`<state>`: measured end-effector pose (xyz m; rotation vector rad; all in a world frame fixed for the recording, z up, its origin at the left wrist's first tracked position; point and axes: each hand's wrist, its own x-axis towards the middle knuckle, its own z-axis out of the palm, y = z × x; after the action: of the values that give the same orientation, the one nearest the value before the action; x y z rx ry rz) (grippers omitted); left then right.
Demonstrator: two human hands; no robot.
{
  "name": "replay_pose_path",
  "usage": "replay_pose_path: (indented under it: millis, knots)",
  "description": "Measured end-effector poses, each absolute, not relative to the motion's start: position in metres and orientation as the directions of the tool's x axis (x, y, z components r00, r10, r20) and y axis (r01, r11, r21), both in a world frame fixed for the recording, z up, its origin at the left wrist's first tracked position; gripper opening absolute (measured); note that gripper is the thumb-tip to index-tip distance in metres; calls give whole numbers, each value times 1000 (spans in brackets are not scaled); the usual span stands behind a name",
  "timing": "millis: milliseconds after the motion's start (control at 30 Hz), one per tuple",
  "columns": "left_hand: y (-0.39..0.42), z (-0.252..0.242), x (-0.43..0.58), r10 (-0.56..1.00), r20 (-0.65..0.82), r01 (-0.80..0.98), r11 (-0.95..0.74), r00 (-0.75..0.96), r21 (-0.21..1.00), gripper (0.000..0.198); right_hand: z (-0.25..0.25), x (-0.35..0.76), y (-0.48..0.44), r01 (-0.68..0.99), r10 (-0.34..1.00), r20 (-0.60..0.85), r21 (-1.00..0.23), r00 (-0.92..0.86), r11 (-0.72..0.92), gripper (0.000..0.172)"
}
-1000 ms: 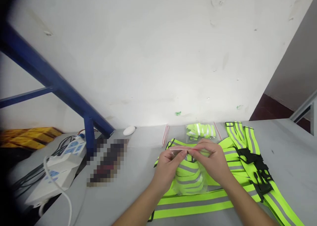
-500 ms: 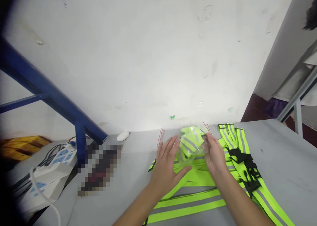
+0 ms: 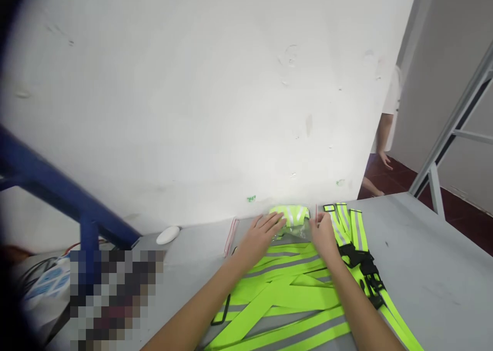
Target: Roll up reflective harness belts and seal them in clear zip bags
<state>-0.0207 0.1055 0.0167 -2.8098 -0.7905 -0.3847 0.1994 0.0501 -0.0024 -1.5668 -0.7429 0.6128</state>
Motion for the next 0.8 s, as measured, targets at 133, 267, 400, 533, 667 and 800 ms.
replay_pose_path:
  millis: [133,267,400,533,667,800]
  knots:
    - [98,38,-9,535,359,528,-840,765,126,50,20,195,45,514,760,275,-853,589,-89,58]
    - [110,45,17,617,397,550,-786,679,282,44,32,173,52,858,944,259,-511,205,-46,58]
    - [121,15,23,672,276,623,-741,687,252,50,16,171,60,934,997,78,-357,23,6,61]
    - [116,-7,18,704,278,686,-706,653,177,55,-3,187,65,935,991,70,-330,-113,130,63]
    - [114,-6,21,718,262,709,-690,645,143,55,-11,195,71,905,990,48,-400,-136,143,66]
    - [119,-2,24,721,239,714,-688,651,130,55,-17,197,76,883,990,52,-448,-133,142,71]
